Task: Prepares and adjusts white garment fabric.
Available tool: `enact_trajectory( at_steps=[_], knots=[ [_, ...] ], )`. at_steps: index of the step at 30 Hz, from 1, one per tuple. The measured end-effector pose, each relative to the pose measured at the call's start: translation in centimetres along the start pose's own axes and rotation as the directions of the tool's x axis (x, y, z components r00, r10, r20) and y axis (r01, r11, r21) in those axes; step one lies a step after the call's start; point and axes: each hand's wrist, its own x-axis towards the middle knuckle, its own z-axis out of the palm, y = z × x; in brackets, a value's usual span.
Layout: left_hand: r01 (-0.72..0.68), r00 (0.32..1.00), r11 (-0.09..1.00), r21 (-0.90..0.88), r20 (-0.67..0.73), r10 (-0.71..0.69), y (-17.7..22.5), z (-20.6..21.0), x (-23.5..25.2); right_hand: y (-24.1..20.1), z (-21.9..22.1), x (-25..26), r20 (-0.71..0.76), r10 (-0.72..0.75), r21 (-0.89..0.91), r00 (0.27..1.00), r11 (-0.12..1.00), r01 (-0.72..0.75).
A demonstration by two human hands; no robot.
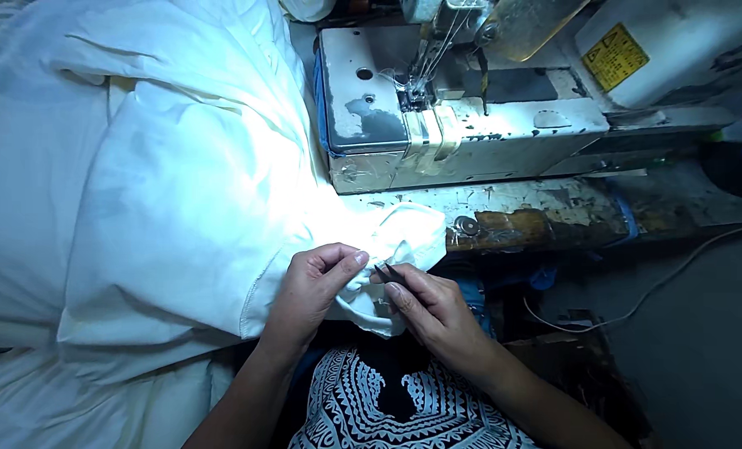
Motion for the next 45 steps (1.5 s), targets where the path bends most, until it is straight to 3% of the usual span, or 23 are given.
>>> enact_trajectory(
  at_steps=[20, 22, 24, 26, 31, 35, 41, 45],
  knots=[
    [-0.023, 0.998, 1.0, 0.019, 0.058, 0.022, -0.2, -0.2, 0.0, 0.1, 0.2, 0.0, 0.0, 0.002, 0.058, 1.0, 0.998, -0.002],
    [-0.048, 0.997, 0.998, 0.047, 0.07, 0.045, -0.3, -0.2, 0.0, 0.0, -0.1, -0.3, -0.015, -0.14, 0.138, 0.99, 0.98, 0.141],
    [-0.078, 0.996, 0.989, 0.127, 0.042, 0.073, -0.6, -0.3, 0.2, -1.5, -1.2, -0.8, 0.021, -0.359, 0.244, 0.933, 0.907, 0.344],
    [-0.076, 0.997, 0.985, 0.152, 0.017, 0.074, -0.9, -0.4, 0.3, -2.8, -2.2, -0.8, 0.05, -0.465, 0.307, 0.884, 0.849, 0.43],
    [-0.052, 0.999, 0.997, 0.05, 0.009, 0.052, -0.5, 0.0, 0.2, 0.7, -0.2, 1.2, -0.185, -0.245, -0.04, 0.952, 0.97, 0.242],
    [-0.041, 0.999, 0.999, 0.018, 0.011, 0.041, -0.3, 0.1, -0.1, 1.2, 0.9, 1.1, -0.255, -0.237, -0.163, 0.938, 0.966, 0.2],
    [-0.036, 0.999, 0.999, 0.026, 0.024, 0.035, 0.1, 0.4, 0.0, 0.8, 1.3, 1.4, -0.295, -0.266, -0.222, 0.918, 0.953, 0.205],
    [-0.037, 0.999, 0.999, 0.022, 0.023, 0.037, -0.2, 0.3, 0.0, 0.9, 0.7, 0.9, -0.315, -0.209, -0.09, 0.926, 0.978, 0.19]
  ],
)
